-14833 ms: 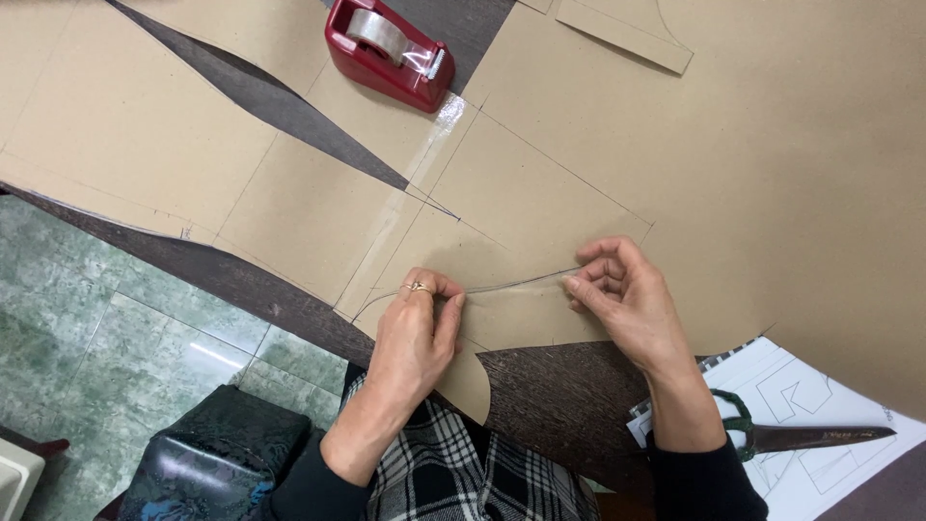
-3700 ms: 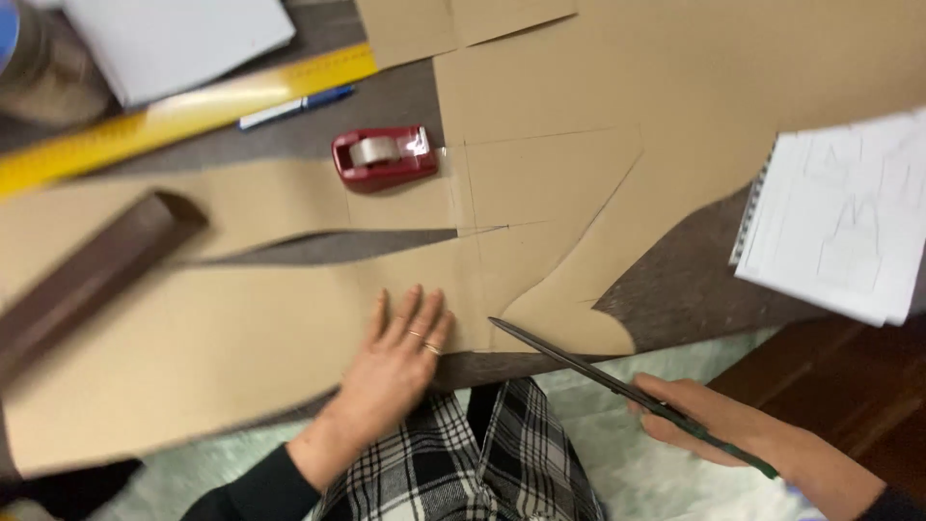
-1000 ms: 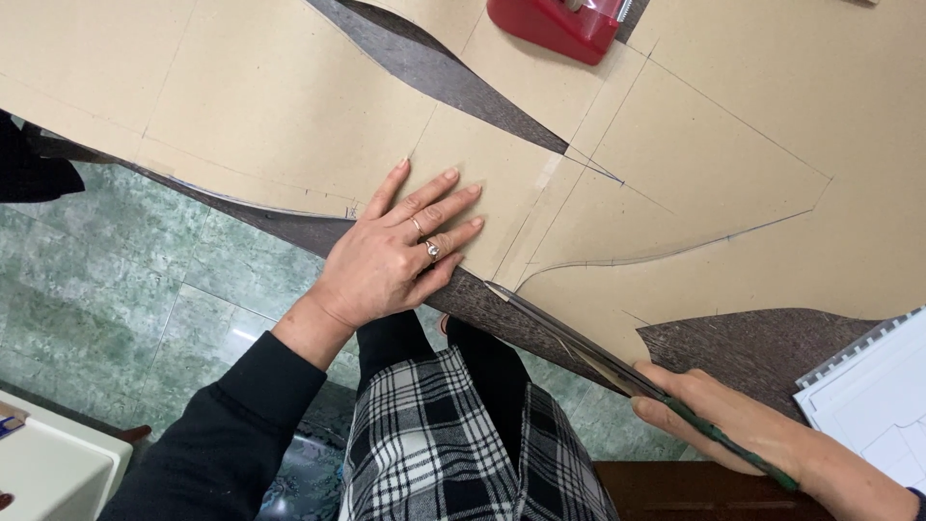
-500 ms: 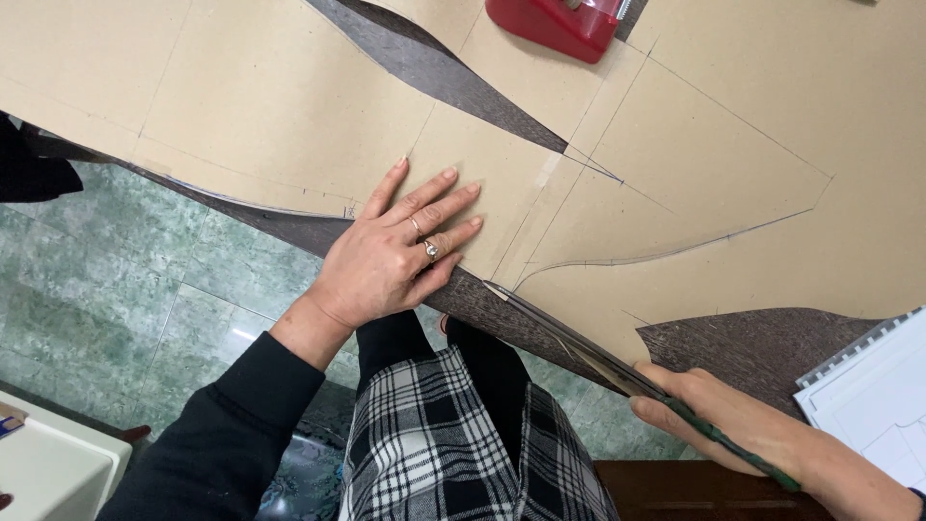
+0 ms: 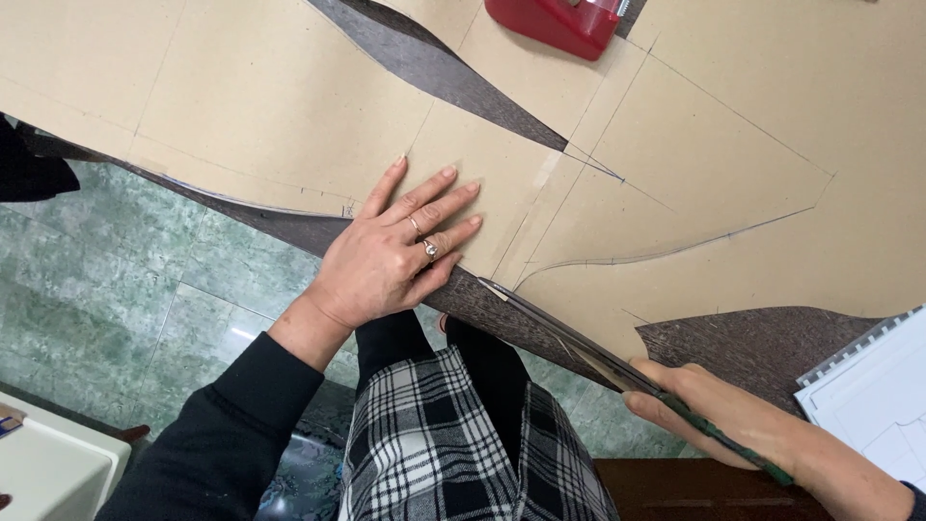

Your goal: The person uses large scissors to cut a piece of brown cardboard along a pre-drawn pattern line. They carefully maneuver the scissors to follow the curved and straight edges of the design, eventually separating the cut piece from the main sheet.

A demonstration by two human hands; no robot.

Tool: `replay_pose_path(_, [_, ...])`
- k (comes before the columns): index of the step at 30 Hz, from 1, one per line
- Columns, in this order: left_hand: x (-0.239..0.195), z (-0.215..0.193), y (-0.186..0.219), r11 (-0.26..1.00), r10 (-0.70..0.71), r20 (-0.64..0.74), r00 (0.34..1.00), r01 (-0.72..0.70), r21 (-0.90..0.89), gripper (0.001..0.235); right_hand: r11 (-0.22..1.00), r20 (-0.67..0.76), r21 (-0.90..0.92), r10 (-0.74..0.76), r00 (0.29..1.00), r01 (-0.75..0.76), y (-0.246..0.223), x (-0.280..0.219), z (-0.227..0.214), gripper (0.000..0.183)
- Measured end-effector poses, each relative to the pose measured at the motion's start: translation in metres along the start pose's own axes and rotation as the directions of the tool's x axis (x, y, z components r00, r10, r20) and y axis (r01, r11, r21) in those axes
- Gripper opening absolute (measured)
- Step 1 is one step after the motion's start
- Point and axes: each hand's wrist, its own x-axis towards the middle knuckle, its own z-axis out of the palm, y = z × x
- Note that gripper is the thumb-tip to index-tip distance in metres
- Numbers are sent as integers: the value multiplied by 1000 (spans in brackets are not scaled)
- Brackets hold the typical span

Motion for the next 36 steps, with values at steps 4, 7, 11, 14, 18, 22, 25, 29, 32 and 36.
replay_pose_path(4, [0,0,0,1000,2,-10,1000,-2,-12,40,991,-9,-118,66,998,-67,0,-2,-1,31])
replay_pose_path(7, [0,0,1,1000,7,-9,1000,-7,-10,41,993,-81,-112,-49,996,39,12,-2,1,22])
replay_pose_path(11, [1,-2,1,999,-6,-32,999,5,-48,37,963,-50,-259,60,997,-71,14,-18,5,26])
replay_pose_path(14, [3,-4,4,997,-28,-48,998,24,-73,36,986,-97,-80,136,986,-144,46,-26,27,20])
replay_pose_path(18, [6,-7,5,995,-32,-67,997,25,-96,34,309,43,940,318,947,-146,58,-69,54,71])
replay_pose_path(22, [16,-16,1,999,22,-46,999,-24,-36,34,357,-150,933,469,870,-32,90,-52,86,79])
replay_pose_path(25, [26,-27,-2,992,120,117,986,-123,18,47,356,-338,909,329,882,216,116,-34,100,34])
replay_pose_path(29, [28,-27,-3,954,298,274,914,-293,-60,41,232,-472,881,393,789,411,83,-30,96,42])
replay_pose_path(32, [13,-10,-7,951,310,343,886,-284,-125,37,115,-499,855,445,744,506,50,-24,104,46])
replay_pose_path(36, [4,-6,-23,904,418,269,868,-367,-220,39,-19,-469,829,522,713,559,8,3,130,45])
